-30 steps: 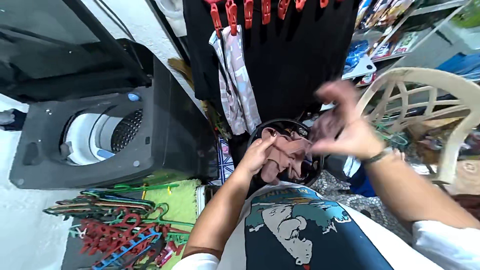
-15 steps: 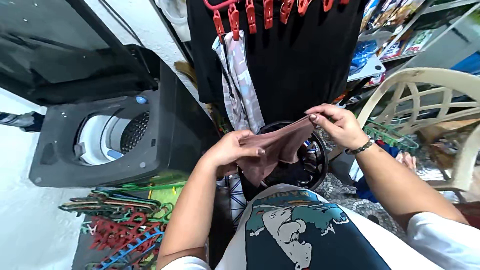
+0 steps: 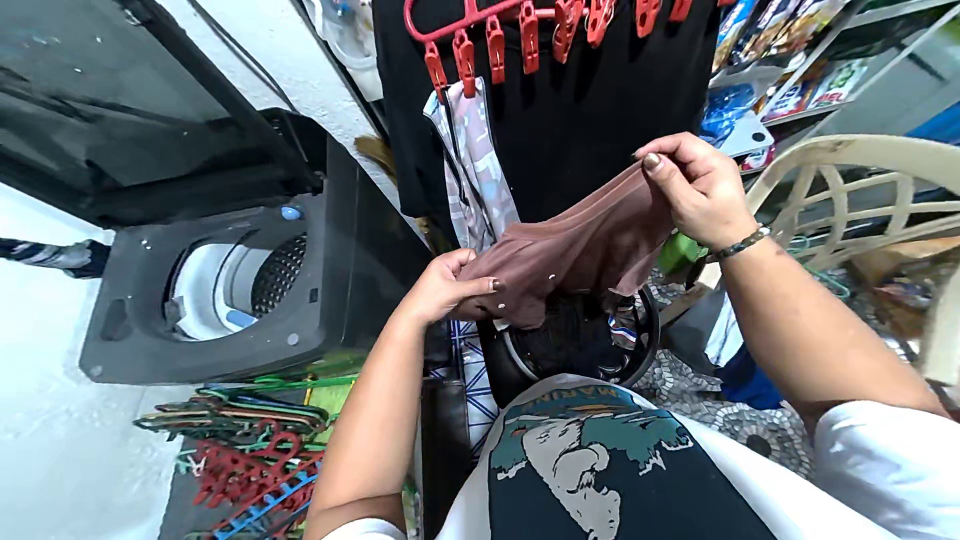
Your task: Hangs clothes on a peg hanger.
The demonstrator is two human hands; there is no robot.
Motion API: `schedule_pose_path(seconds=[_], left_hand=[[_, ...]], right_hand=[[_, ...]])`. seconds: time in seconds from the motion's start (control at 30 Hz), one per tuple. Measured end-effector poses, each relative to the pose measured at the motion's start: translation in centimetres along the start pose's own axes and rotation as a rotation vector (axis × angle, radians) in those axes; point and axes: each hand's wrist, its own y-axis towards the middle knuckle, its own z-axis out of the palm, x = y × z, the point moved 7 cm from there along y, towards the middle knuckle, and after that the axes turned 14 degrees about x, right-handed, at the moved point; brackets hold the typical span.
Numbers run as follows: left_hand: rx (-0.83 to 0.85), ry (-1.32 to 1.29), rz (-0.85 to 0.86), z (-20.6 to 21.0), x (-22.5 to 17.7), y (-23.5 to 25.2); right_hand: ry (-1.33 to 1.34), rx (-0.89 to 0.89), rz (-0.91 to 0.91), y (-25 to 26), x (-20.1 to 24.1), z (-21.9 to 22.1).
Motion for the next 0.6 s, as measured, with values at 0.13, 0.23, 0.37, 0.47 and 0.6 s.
schedule_pose_path(seconds=[0.13,0.23,0.37,0.47,0.6], left_hand=[[-0.027,0.014,-0.074,0.1,-0.8,1.0],[-0.143,-0.13,-0.274,-0.1,0.3,0.8],[0.079,-0.245,-0.215,-1.4,5.8,-0.6],[0.216,-0.155,0.069,-1.4,7.0,-0.3],[-0.109,0.113,0.187,0.9,-1.8,0.7]], right_hand=[[-0.001,-0.004,-0.044,0.6,0.5,0.0],[0.002,-0.001,-0.083,0.6,0.9,-0.2],[0.003,0.001,-0.124,0.4,0.9,-0.7],[0.002,-0.012,-0.136,0.2,0.4,-0.8],[0.018,-0.057,-0.119,-0.5,-0.3,-1.2]])
